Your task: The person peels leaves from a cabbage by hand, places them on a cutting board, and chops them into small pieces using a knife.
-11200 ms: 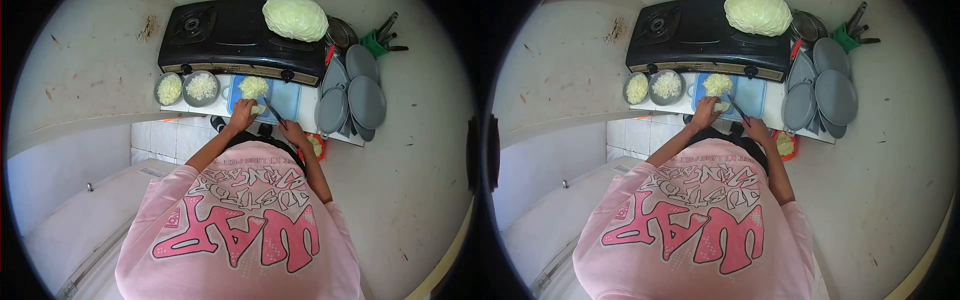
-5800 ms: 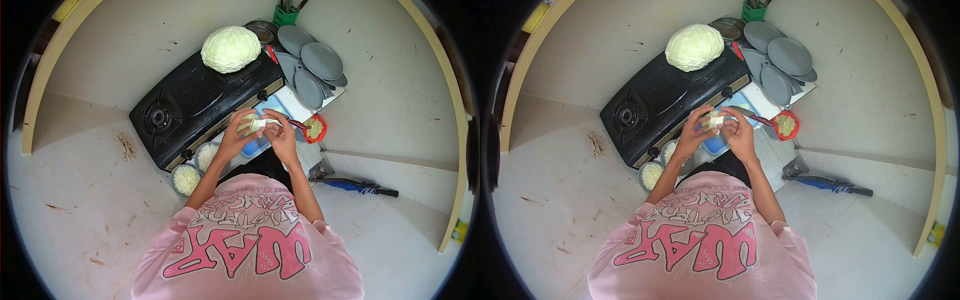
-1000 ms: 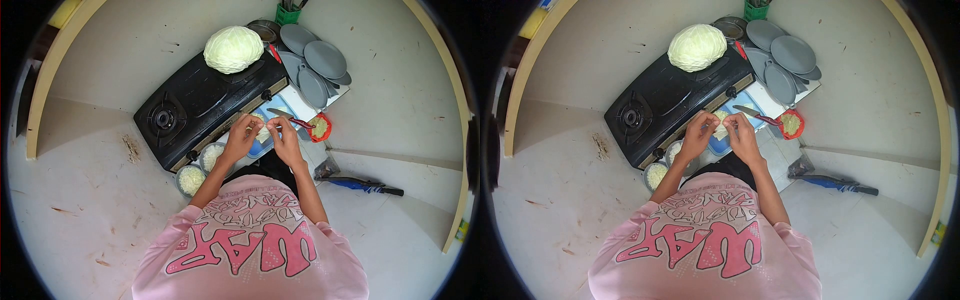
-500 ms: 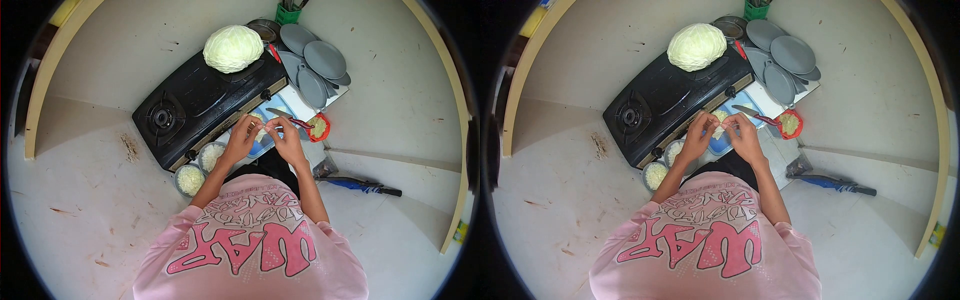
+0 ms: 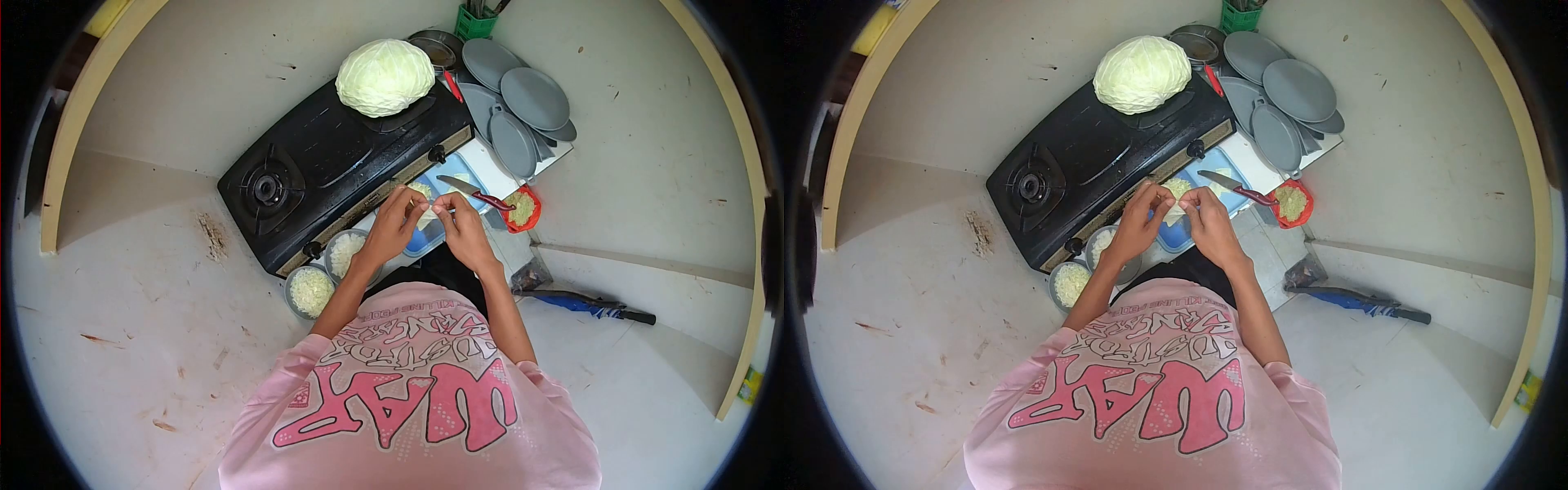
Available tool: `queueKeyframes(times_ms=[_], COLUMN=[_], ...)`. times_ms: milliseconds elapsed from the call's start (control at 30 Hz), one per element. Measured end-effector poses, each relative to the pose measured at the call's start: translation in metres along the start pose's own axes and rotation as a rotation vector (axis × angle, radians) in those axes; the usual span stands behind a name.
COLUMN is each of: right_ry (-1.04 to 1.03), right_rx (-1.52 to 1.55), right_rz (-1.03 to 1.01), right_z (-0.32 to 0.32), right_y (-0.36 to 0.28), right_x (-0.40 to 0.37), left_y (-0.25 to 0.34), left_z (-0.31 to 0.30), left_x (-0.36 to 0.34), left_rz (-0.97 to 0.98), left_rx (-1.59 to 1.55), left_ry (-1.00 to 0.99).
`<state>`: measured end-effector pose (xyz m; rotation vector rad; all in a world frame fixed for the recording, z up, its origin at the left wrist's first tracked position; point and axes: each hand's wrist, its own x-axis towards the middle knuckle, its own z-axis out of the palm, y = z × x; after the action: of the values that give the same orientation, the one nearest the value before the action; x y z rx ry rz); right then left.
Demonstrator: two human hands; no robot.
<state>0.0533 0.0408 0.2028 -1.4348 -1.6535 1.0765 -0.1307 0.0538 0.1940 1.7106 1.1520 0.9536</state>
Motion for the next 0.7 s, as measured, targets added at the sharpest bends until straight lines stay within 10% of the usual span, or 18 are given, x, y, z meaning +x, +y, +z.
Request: queueKeyframes(times_ms=[700], right_ry=[-0.073], right_rx=[0.049], right_rz=[0.062], right_z=[-0.0067], right_y=[-0.0021], right_x=[-0.0052], left_y=[0.0013], left_z=[0.0012], left_x=[-0.0009], left_rz=[-0.006], left_rx=[-0.016], left_ry=[-0.015])
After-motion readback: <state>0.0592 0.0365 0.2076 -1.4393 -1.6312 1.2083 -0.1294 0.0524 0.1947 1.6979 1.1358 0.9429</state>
